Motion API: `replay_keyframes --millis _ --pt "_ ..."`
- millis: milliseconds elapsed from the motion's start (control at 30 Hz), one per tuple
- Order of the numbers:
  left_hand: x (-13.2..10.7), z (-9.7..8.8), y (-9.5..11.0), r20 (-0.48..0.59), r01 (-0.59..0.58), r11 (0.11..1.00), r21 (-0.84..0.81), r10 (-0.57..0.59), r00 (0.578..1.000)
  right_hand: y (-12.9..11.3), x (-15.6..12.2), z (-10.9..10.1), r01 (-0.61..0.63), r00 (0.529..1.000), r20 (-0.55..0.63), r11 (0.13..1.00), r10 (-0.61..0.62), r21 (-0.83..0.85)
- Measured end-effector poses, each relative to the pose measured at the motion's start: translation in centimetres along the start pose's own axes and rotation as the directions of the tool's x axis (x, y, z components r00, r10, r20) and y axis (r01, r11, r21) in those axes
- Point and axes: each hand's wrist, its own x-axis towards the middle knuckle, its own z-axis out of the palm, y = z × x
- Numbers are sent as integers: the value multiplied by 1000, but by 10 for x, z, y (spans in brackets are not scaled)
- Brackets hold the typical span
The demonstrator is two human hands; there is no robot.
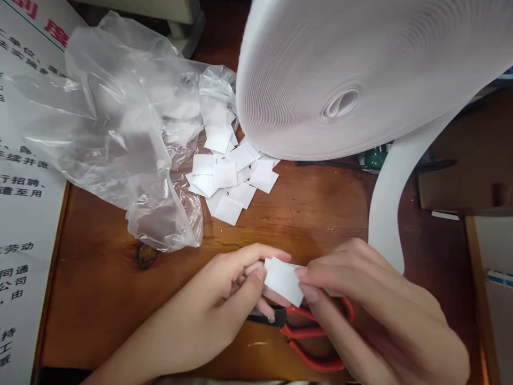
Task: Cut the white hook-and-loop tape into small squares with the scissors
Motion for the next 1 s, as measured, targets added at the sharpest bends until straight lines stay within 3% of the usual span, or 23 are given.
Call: replay_keyframes --millis 200,467,600,800,1000 --pt "-2 -1 3 79 30 996 -84 -24 997 0 -4 -3 2 987 161 987 25 -162" --pt "3 0 1 47 -51 993 106 46 998 5 -11 1 -4 988 148 968 43 -252" --pt "2 -1 0 23 -48 983 178 44 999 5 -10 2 7 991 130 961 30 -276" --pt "3 -1 -2 5 -35 976 213 34 999 6 -5 9 -3 1000 14 950 8 -312" --pt "3 0 -5 6 4 961 276 -6 1000 10 -4 6 4 999 48 947 12 -321"
